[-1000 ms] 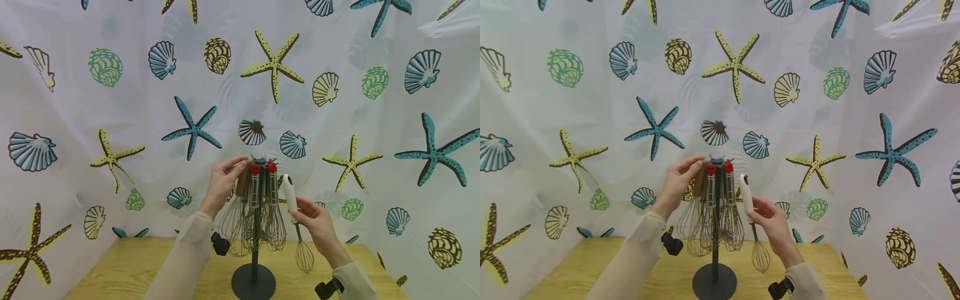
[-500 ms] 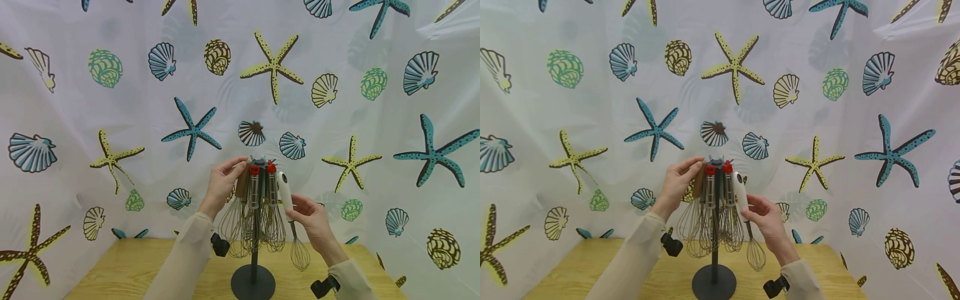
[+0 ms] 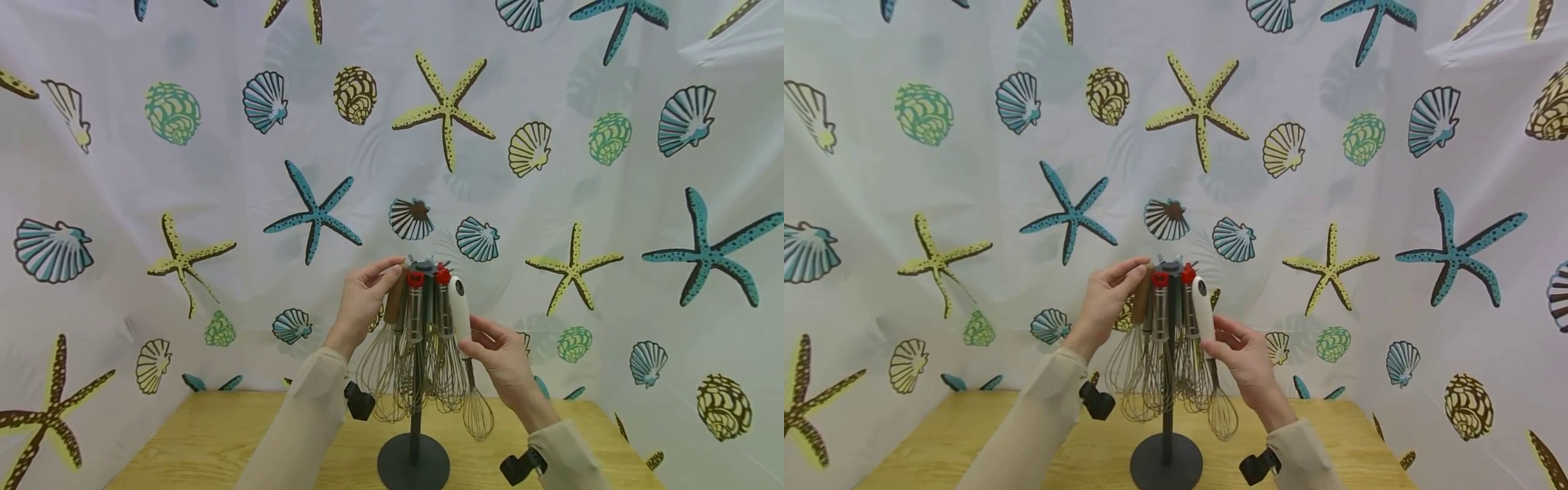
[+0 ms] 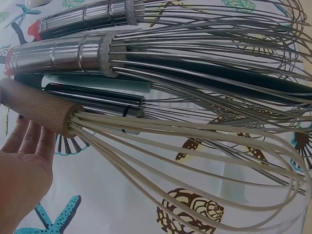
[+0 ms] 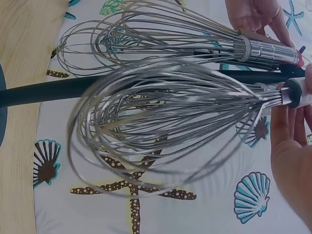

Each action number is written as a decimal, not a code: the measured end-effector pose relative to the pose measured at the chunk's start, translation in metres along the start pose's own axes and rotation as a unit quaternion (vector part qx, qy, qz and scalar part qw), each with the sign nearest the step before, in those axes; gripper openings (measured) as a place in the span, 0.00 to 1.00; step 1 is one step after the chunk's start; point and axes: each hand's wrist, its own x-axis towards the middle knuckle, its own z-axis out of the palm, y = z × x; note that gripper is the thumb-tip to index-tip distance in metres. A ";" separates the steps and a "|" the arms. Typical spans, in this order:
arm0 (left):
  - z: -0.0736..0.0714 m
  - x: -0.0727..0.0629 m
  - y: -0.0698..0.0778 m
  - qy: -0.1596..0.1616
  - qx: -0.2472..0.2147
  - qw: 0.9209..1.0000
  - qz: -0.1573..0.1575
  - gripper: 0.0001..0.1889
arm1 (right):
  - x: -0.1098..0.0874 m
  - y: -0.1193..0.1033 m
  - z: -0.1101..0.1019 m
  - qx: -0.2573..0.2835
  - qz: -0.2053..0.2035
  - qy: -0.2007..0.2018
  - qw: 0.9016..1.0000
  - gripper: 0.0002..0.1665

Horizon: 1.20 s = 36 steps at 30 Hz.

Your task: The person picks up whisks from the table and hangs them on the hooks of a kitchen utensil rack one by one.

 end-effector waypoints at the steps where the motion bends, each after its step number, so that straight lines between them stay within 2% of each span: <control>1: 0.000 0.000 0.000 0.000 -0.001 1.000 0.000 0.16 | 0.000 0.000 0.001 -0.002 -0.002 -0.003 1.000 0.32; 12: 0.000 0.001 -0.001 0.003 0.000 1.000 -0.002 0.15 | 0.002 -0.003 0.011 -0.007 0.001 -0.016 1.000 0.31; 19: 0.000 0.001 -0.002 0.001 0.007 1.000 -0.005 0.16 | 0.003 -0.006 0.018 -0.018 0.013 -0.001 1.000 0.29; 36: 0.000 0.001 0.001 0.006 0.015 1.000 -0.007 0.15 | 0.010 -0.011 0.038 -0.033 0.005 0.035 0.999 0.26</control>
